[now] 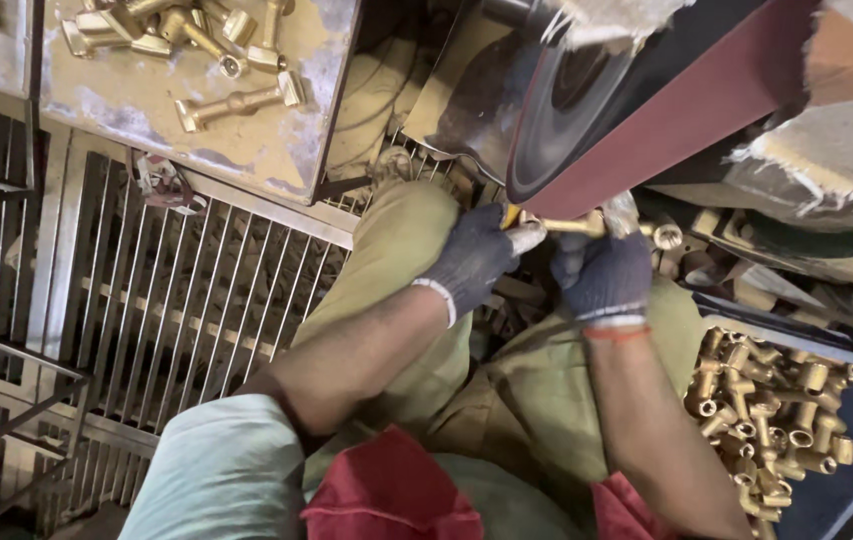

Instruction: The person sits cross-legged and repeatedly picks up brass-colored metal fittings from a blue bin. They press each fitting against a moving belt sander to smooth its surface, then place it into a metal tray. The process is repeated continuously throughout the clip.

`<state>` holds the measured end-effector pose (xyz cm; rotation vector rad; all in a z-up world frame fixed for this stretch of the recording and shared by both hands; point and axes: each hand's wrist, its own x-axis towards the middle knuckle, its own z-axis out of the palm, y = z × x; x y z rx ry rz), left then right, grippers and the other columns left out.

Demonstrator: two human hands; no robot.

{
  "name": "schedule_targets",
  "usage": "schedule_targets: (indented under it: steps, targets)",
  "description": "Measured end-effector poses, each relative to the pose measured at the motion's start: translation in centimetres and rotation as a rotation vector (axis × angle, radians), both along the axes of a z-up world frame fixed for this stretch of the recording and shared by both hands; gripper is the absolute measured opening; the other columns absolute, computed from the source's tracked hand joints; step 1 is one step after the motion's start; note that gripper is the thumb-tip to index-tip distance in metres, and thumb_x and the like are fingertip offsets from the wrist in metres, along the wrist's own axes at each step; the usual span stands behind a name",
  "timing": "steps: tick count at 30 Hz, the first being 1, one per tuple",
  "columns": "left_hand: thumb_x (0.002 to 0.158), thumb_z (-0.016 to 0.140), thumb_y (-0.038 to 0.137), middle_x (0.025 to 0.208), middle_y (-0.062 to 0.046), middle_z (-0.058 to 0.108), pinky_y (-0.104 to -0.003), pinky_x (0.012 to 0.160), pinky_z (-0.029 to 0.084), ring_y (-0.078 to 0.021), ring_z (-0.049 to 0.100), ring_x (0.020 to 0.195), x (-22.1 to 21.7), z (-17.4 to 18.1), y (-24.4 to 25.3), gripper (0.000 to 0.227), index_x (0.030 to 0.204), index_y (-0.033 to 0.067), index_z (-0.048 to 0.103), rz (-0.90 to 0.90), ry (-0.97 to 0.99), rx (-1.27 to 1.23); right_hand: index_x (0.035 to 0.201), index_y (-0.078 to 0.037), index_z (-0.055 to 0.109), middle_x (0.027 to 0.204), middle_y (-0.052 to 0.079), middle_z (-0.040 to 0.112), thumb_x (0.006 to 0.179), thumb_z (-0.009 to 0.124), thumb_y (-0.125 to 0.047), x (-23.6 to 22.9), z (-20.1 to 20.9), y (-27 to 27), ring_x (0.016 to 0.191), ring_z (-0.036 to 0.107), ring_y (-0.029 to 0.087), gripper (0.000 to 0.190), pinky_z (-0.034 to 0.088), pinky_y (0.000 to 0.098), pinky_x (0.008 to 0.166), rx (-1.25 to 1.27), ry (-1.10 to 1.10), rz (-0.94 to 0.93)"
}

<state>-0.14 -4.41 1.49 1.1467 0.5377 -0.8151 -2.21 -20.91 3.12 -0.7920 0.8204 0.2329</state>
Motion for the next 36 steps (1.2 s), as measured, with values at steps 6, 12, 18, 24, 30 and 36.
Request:
schedule_targets:
  steps: [6, 12, 18, 24, 30, 36]
  targets:
    - [0.086, 0.073, 0.012, 0.073, -0.001, 0.062, -0.029, 0.050, 0.036, -0.0105, 0.045, 0.056, 0.9, -1.6, -0.7, 0.018, 0.102, 0.0037, 0.071, 0.097, 0.041, -0.019, 0.096, -0.016, 0.065, 0.075, -0.001, 0.064, 0.099, 0.059, -0.041, 0.4, 0.0, 1.9, 0.058, 0.055, 0.013, 0.026, 0.035, 0.0273, 0.045, 0.084, 0.022, -0.109]
    - [0.091, 0.074, 0.012, 0.085, -0.003, 0.067, -0.031, 0.064, 0.045, -0.0142, 0.057, 0.072, -1.0, 2.8, 1.2, 0.026, 0.113, 0.0003, 0.070, -0.006, -0.378, -0.044, 0.101, -0.014, 0.063, 0.086, 0.002, 0.067, 0.100, 0.064, -0.042, -2.8, 3.5, 1.8, 0.074, 0.063, 0.015, 0.028, 0.052, 0.0307, 0.067, 0.057, -0.098, -0.129]
    - [0.090, 0.078, 0.015, 0.125, -0.011, 0.064, -0.038, 0.104, 0.050, -0.0230, 0.062, 0.118, -7.0, 11.9, 6.1, 0.055, 0.140, 0.0079, 0.058, -0.333, -1.076, 0.091, 0.134, -0.004, 0.061, 0.109, 0.008, 0.064, 0.108, 0.069, -0.038, -9.6, 12.5, 2.5, 0.098, 0.064, 0.021, 0.043, 0.055, 0.0326, 0.086, 0.106, -0.687, -0.005]
    - [0.078, 0.087, 0.021, 0.124, -0.012, 0.064, -0.037, 0.098, 0.053, -0.0193, 0.062, 0.115, -8.9, 13.1, 8.8, 0.065, 0.134, 0.0050, 0.059, -0.300, -1.068, 0.097, 0.130, -0.001, 0.057, 0.100, 0.004, 0.060, 0.101, 0.072, -0.025, -13.2, 13.3, 7.0, 0.083, 0.058, 0.015, 0.041, 0.048, 0.0284, 0.071, 0.167, -0.484, 0.047]
    - [0.093, 0.072, 0.019, 0.106, -0.007, 0.071, -0.031, 0.085, 0.056, -0.0131, 0.065, 0.093, -9.0, 10.6, 10.0, 0.046, 0.135, 0.0049, 0.059, -0.411, -0.645, -0.159, 0.125, -0.005, 0.061, 0.079, 0.002, 0.058, 0.080, 0.076, -0.017, -16.0, 12.8, 7.9, 0.067, 0.055, 0.017, 0.049, 0.044, 0.0314, 0.055, -0.137, -0.232, 0.624]
    - [0.098, 0.068, 0.012, 0.110, -0.009, 0.068, -0.030, 0.084, 0.055, -0.0145, 0.067, 0.096, -8.4, 14.0, 8.6, 0.039, 0.134, 0.0029, 0.059, -0.433, -0.950, -0.168, 0.111, -0.006, 0.065, 0.101, 0.011, 0.070, 0.079, 0.081, -0.015, -12.9, 13.6, 7.1, 0.096, 0.067, 0.030, 0.037, 0.053, 0.0371, 0.081, -1.345, -0.872, 0.872]
